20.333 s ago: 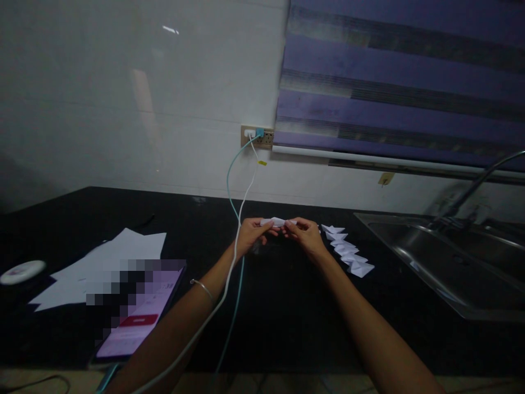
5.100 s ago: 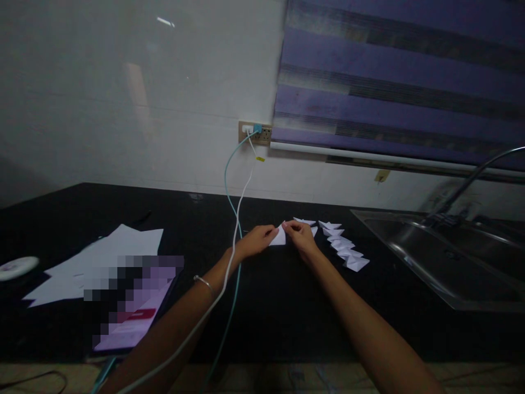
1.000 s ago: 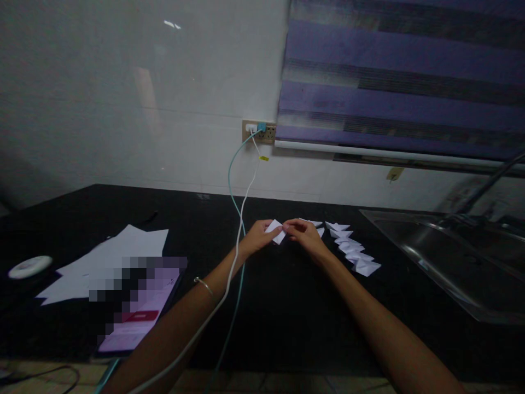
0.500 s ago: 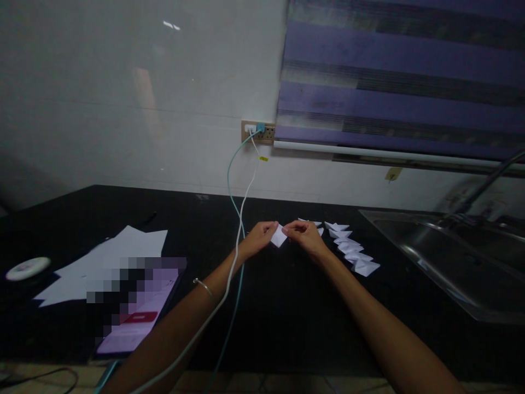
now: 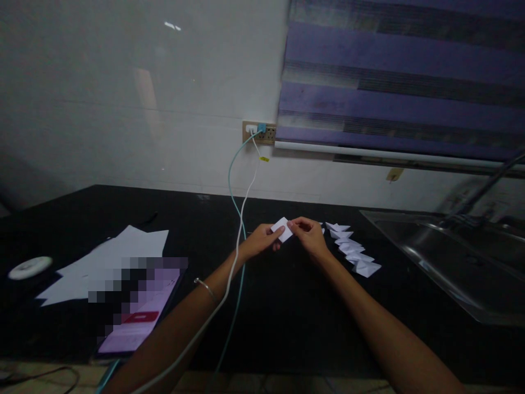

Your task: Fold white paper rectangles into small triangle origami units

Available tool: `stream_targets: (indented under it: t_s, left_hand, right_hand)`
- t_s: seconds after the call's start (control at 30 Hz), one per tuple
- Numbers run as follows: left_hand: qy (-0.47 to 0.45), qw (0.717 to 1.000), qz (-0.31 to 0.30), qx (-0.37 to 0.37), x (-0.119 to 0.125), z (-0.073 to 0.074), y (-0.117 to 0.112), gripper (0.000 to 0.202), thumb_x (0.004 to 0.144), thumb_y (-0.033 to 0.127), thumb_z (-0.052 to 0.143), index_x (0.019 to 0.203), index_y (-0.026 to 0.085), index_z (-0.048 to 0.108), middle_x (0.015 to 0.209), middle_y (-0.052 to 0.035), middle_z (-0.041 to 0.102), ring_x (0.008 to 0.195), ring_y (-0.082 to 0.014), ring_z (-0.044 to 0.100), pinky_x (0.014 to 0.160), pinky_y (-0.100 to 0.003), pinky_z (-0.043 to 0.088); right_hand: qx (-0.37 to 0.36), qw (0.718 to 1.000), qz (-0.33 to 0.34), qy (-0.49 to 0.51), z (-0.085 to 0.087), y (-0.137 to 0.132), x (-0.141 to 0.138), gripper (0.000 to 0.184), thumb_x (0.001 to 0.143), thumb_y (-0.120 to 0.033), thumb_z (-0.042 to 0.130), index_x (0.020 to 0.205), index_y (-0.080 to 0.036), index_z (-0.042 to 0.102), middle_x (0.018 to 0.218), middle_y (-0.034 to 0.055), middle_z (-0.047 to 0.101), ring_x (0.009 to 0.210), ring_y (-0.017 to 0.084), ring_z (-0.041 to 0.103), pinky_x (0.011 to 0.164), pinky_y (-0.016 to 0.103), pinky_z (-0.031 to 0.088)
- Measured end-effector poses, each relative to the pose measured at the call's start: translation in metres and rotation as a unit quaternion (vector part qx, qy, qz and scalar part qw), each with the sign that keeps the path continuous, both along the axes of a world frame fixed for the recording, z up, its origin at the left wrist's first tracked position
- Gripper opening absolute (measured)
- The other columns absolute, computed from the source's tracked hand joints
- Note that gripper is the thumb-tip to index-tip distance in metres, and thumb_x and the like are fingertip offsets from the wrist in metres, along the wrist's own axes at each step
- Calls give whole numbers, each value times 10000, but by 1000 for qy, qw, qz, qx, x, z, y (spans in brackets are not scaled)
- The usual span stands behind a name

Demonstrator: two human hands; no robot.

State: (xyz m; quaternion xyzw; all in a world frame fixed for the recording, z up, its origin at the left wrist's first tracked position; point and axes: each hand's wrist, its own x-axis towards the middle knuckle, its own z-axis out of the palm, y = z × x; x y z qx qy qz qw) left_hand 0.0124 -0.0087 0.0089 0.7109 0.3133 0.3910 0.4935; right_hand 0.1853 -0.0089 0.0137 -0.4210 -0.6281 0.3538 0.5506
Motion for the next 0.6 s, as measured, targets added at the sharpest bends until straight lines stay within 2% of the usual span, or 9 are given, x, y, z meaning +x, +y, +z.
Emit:
stream_targets:
  t_s: [0.1,0.27,0.37,0.6]
  left_hand:
    - [4,1000,5,-12,-1,1,0,408,843,486,528,709,106,594,568,-24,579,496,-85,515,512,-213,383]
    - [7,1000,-6,-20,-4,0,1,365,831,451,559,745,98,602,539,-10,575,465,-70,493,467,-184,334]
    - [20,999,-31,-20,-4,2,-3,373,837,448,549,721,98,602,517,-9,570,440,-62,470,452,-180,307]
    - [18,996,-80,-30,-2,6,-9,358,810,426,595,670,97,623,570,-36,611,490,-74,517,487,-188,337]
  right_hand:
    - [-11,1000,-23,13,0,0,0,246,718,-405,677,710,-159,668,595,6,596,543,122,493,518,246,361]
    - [-40,999,20,25,-2,0,-3,267,726,-423,659,786,-166,694,658,12,618,570,122,498,510,240,349]
    - [-43,998,24,27,-3,1,-3,251,707,-404,675,751,-158,701,620,8,607,557,121,488,518,247,354]
    - [-20,999,-20,41,0,0,-2,182,693,-341,679,681,-159,671,600,0,601,557,132,508,538,258,383]
